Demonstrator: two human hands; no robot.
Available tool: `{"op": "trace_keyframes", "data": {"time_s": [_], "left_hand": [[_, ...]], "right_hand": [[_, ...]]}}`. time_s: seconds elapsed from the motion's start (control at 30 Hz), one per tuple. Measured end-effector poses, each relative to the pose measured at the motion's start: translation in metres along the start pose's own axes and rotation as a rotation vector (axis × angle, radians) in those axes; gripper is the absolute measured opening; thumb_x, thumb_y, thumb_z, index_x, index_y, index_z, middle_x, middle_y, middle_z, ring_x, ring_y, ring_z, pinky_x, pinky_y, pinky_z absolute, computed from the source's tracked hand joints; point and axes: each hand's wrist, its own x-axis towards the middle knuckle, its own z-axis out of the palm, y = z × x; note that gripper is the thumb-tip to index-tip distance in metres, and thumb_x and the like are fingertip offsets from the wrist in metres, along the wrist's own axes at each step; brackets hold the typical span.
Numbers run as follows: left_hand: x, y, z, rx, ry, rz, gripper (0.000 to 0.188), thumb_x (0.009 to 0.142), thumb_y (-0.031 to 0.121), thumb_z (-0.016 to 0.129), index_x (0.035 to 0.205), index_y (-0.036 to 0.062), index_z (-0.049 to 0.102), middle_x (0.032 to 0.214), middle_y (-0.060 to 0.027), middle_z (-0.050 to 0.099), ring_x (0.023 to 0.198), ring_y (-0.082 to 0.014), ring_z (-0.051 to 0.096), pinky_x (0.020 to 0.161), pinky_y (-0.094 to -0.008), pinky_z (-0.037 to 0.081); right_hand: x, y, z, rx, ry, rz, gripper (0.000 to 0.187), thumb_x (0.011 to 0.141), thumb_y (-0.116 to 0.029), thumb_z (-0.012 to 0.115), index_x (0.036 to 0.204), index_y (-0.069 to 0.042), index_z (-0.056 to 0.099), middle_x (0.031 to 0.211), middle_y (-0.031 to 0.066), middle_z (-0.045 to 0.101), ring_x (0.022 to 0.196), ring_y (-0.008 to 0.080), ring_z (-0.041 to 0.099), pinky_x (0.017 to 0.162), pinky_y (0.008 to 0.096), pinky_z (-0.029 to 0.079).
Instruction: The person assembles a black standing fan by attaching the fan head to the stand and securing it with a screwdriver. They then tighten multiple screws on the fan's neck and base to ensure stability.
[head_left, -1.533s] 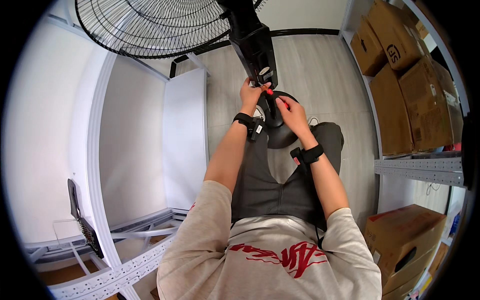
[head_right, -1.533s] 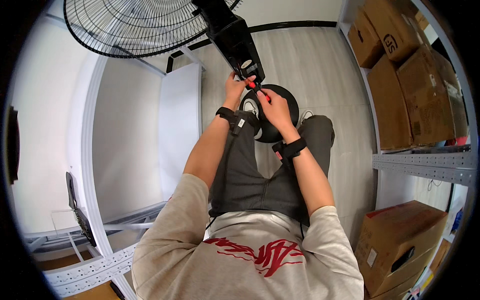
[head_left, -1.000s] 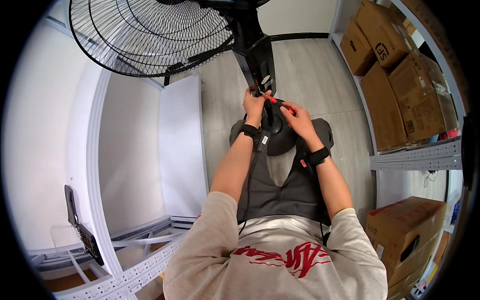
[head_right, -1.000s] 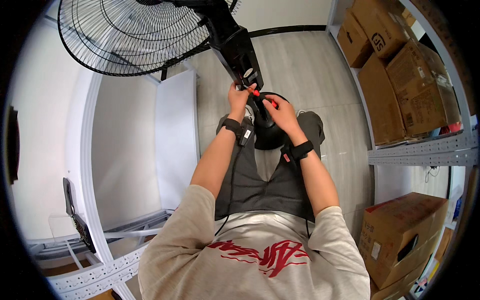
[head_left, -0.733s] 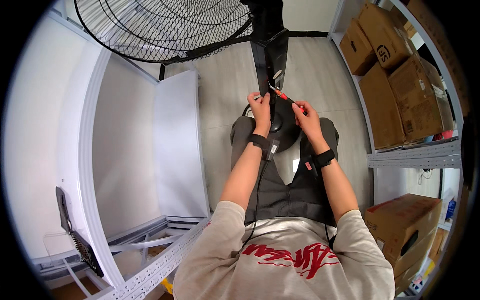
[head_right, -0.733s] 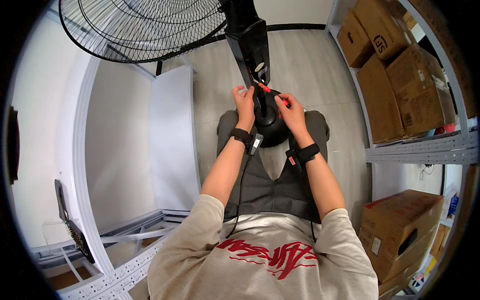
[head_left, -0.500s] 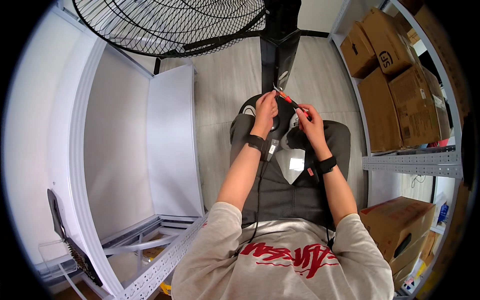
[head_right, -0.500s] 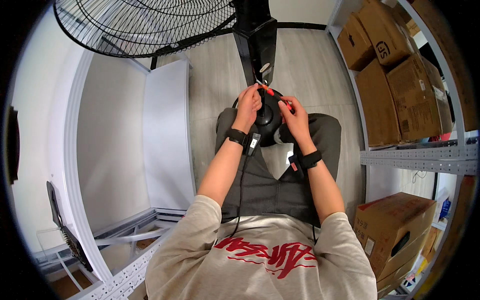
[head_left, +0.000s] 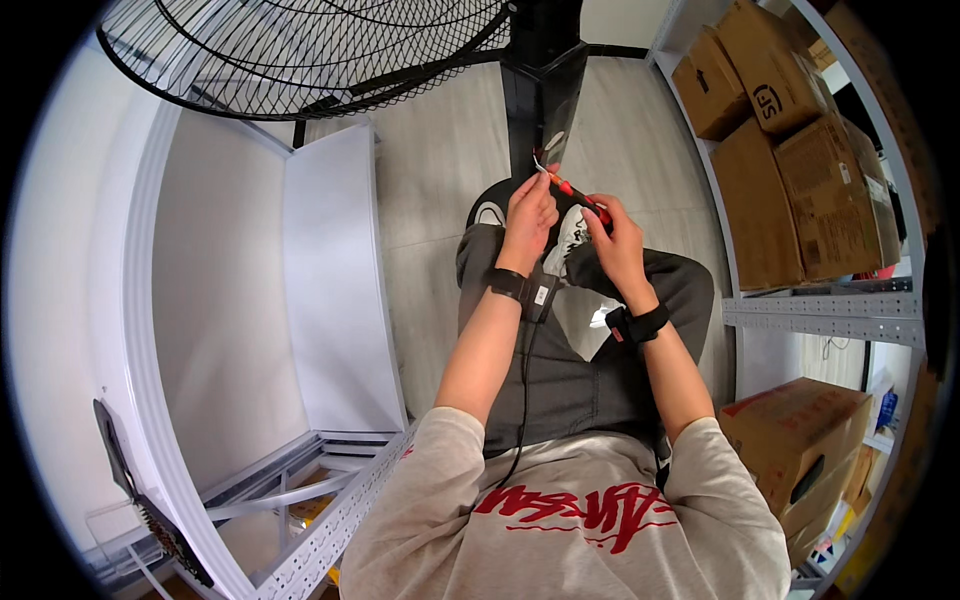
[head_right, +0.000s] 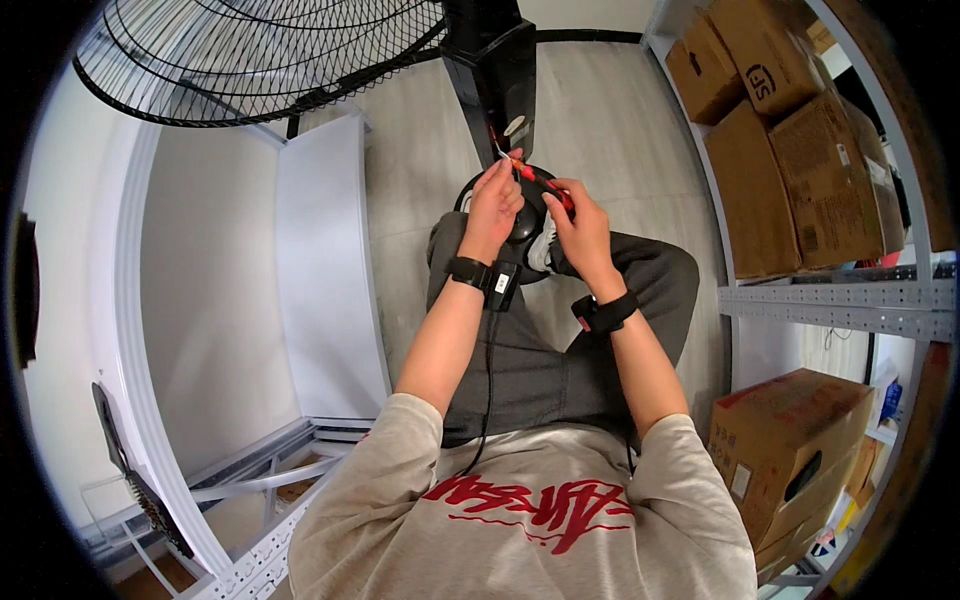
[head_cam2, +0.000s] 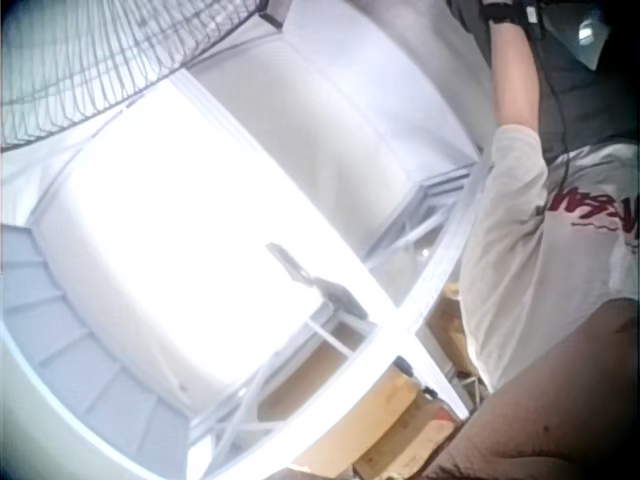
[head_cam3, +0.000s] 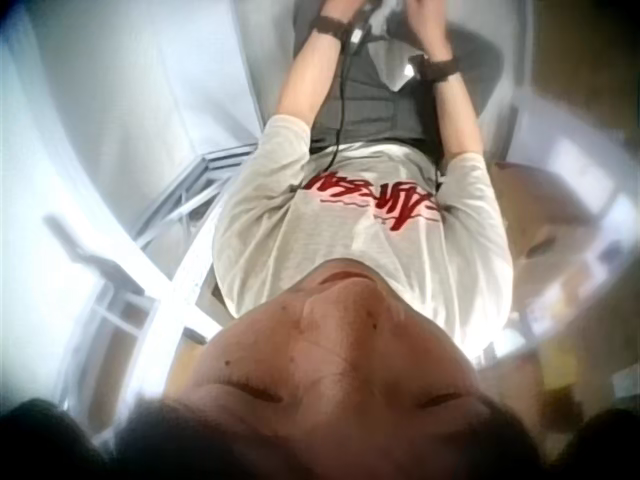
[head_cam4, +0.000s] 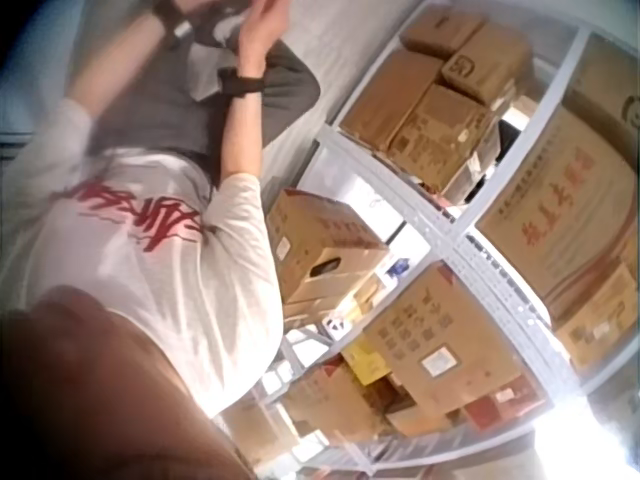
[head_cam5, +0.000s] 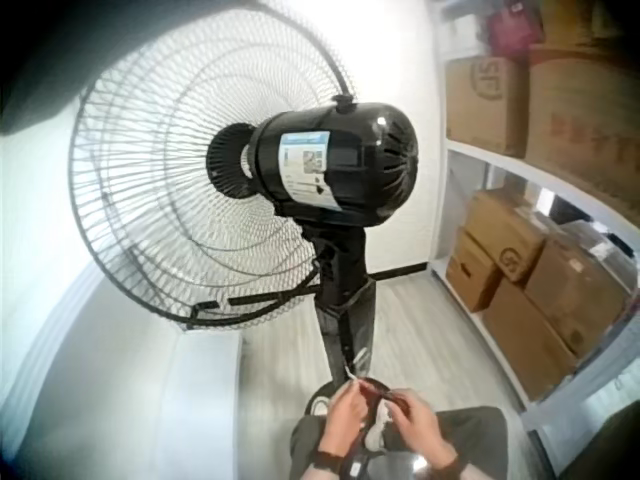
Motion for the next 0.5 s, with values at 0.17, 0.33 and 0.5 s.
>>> {"op": "trace_keyframes", "data": {"time_s": [0.17,0.33,0.5], "left_hand": [[0.006,-0.007,-0.001,-0.087,0.013,0.058,0.023,0.098,0.02,0.054,0.109,0.0005,0.06,0.055,0.0086,0.028,0.044,-0.0016,0.023,0.042,-0.0201,0.019],[0.008,-0.008,-0.003,-0.091,0.017,0.051,0.024,0.098,0.019,0.053,0.11,-0.0001,0.059,0.055,0.0082,0.029,0.044,-0.0021,0.024,0.043,-0.0201,0.02],[0.003,0.001,0.001,-0.002,0.0,-0.017,0.028,0.099,0.021,0.051,0.117,-0.0001,0.056,0.056,0.0077,0.027,0.046,-0.0028,0.026,0.044,-0.0202,0.021]], "right_hand": [[0.005,-0.002,-0.006,0.441,-0.21,0.401,0.033,0.097,-0.038,0.053,0.094,-0.005,0.06,0.066,0.0013,0.058,0.053,0.0079,0.051,0.048,0.0225,0.038],[0.008,0.006,-0.031,0.524,-0.494,0.679,0.053,0.098,-0.053,0.04,0.078,-0.007,0.056,0.054,-0.0007,0.051,0.044,0.0072,0.043,0.042,0.0224,0.031],[0.005,0.014,-0.02,0.44,-0.343,0.489,0.049,0.098,-0.048,0.046,0.075,-0.005,0.057,0.053,-0.0012,0.049,0.044,0.0067,0.039,0.042,0.0229,0.03]]}}
